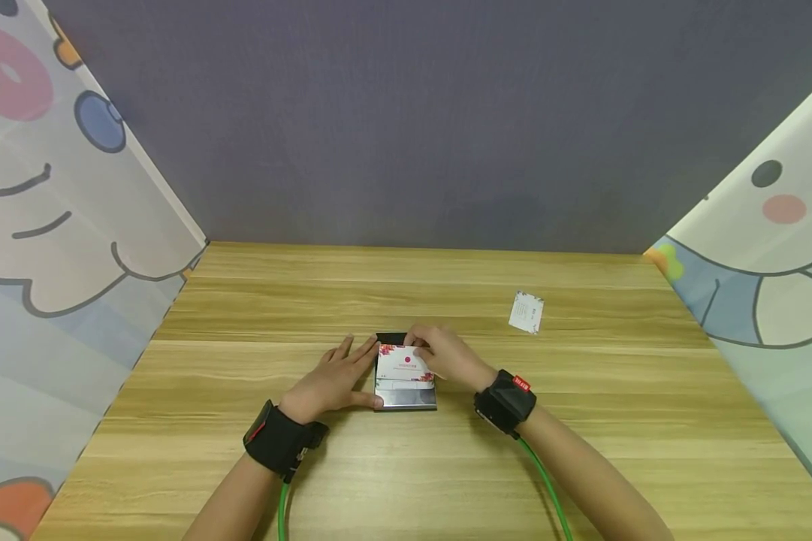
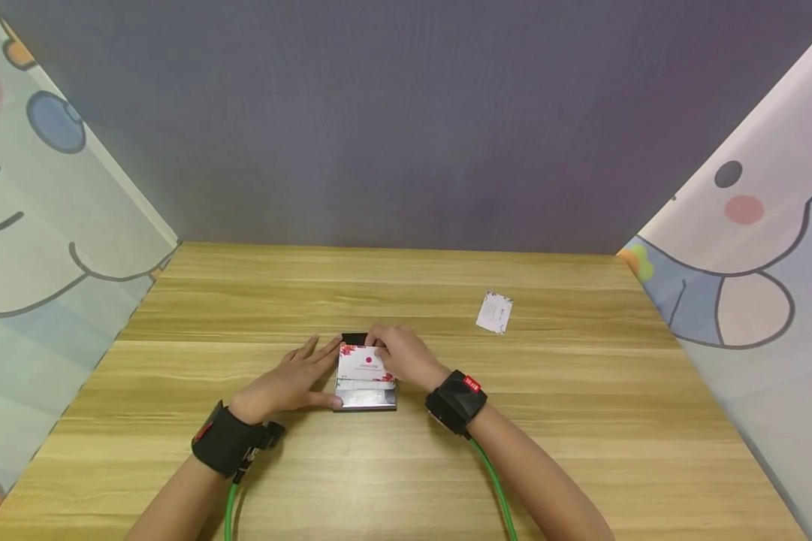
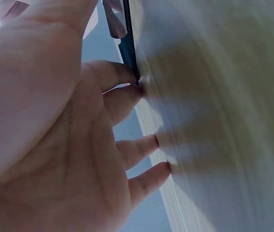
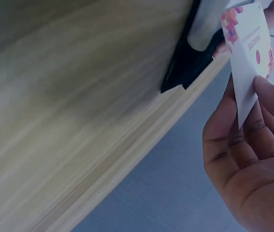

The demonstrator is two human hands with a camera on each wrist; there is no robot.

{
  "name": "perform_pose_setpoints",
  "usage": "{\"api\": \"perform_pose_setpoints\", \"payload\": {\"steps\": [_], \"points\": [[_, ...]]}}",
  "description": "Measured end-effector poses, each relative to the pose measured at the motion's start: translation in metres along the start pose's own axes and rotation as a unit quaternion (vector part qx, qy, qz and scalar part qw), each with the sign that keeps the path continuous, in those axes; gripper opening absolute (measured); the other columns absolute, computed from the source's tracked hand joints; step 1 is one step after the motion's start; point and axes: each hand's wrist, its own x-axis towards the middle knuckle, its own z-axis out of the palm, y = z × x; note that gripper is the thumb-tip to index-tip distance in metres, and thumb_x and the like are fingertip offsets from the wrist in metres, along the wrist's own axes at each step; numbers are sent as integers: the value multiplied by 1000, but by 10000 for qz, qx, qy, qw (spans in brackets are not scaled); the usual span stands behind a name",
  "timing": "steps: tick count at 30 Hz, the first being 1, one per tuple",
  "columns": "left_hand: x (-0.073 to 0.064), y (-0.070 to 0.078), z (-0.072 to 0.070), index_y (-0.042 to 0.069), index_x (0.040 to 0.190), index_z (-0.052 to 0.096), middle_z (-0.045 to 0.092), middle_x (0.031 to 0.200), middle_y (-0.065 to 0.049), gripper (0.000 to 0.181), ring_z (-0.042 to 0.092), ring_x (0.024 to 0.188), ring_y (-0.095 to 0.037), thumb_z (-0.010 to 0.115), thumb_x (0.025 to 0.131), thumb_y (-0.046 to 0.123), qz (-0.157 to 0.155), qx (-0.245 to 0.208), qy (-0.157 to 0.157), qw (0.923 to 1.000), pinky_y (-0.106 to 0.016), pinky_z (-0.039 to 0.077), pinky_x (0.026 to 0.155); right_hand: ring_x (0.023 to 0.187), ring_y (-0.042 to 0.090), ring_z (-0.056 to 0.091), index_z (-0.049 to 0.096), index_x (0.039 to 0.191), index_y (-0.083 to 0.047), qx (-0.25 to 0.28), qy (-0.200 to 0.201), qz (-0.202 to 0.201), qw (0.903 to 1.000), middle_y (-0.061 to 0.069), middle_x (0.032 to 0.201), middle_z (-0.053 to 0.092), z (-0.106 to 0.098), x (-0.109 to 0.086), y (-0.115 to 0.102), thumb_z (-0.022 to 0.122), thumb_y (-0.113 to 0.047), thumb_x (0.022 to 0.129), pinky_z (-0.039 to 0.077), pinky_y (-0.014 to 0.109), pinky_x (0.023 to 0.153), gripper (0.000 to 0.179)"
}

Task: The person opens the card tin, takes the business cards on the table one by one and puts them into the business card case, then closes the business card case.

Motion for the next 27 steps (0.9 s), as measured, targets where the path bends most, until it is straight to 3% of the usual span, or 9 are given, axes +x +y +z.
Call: {"api": "perform_pose_setpoints", "payload": {"steps": [11,20,27], "points": [[-1,0,-1,6,145,24,17,153,-9,90,10,138,-44,61,77,54,52,-64,46,10000,-60,20,105,69,8,52,65,97,-7,-459,-250,-123,9986,3,83,64,6,-3,-1,56,1,86,44,22,62,17],[-2,0,-1,7,145,24,17,153,-9,91,10,138,-44,61,77,54,48,-87,43,9999,-60,20,106,96,17,58,64,107,-2,-570,-643,-83,9963,10,107,65,7,-8,-3,62,-2,83,49,33,81,24],[-1,0,-1,7,145,24,16,153,-8,91,8,138,-44,62,77,53,6,-155,27,9999,-60,19,106,90,16,54,66,106,-4,-849,-979,-299,9911,7,102,61,8,-13,-4,68,-7,80,47,30,77,26]]}}
